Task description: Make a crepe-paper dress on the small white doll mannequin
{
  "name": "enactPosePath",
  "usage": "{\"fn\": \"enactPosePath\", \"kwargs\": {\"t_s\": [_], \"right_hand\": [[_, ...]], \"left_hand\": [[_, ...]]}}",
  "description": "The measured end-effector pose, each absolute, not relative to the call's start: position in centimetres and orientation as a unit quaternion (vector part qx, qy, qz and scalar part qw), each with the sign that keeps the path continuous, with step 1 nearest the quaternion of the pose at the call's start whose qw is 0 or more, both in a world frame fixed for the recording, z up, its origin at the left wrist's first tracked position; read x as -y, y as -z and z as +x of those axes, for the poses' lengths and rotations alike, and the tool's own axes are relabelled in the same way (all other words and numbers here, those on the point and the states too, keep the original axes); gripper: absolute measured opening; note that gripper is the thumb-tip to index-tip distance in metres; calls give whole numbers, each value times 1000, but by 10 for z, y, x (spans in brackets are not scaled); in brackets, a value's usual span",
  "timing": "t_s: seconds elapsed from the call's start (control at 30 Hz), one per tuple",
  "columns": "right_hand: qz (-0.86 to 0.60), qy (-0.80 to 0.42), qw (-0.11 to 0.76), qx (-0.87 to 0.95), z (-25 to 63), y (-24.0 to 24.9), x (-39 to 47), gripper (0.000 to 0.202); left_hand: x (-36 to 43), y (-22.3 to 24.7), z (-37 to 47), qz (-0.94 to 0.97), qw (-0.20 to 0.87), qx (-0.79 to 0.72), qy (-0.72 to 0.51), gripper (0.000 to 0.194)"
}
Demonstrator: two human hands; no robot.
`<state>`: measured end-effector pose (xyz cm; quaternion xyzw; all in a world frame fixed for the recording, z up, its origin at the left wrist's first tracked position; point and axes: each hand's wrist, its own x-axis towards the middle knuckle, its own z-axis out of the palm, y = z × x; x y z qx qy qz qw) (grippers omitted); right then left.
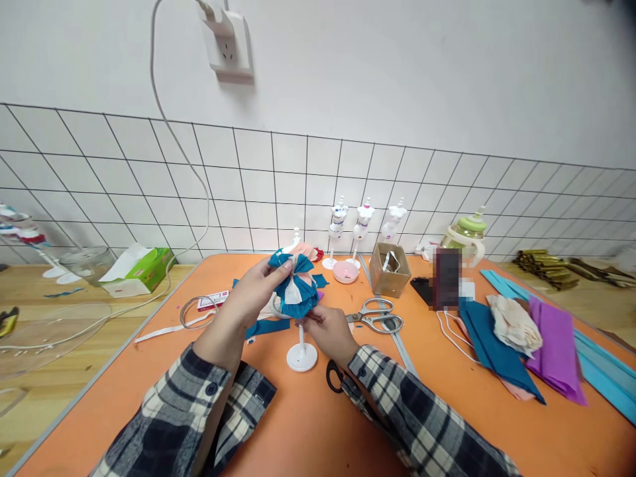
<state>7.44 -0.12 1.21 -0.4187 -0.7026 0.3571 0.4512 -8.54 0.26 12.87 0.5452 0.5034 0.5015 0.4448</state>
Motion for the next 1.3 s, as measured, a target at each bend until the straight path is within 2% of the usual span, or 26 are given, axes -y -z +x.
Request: {"fn": "enactPosePath", "kwargs": {"t_s": [0.3,0.5,0.53,0.67,0.77,0.87,1.13,1.3], "right_hand": [[-432,-335,436,715,76,-6,-3,12],[-531,-237,449,679,105,-12,-30,19],[-546,-219,452,671,113,-12,-37,20],[-596,-156,456,643,148,-7,-65,24],[-618,-123,453,631,162,0,-80,26],[-628,-100,444,631,164,7,-90,26],[-641,-81,418,639,161,13,-98,24],[-652,-77,399,641,161,11,-93,24]], "left_hand": [[-7,-119,-87,581,391,-521,-488,54],[-14,-102,-93,650,314,-543,-429,74],[-13,-95,-96,665,282,-557,-410,72],[7,-51,-121,743,108,-567,-339,43],[26,-19,-145,816,34,-514,-262,29],[35,-3,-159,833,1,-510,-213,26],[25,4,-152,841,15,-509,-181,21],[20,11,-156,832,-11,-522,-186,24]]}}
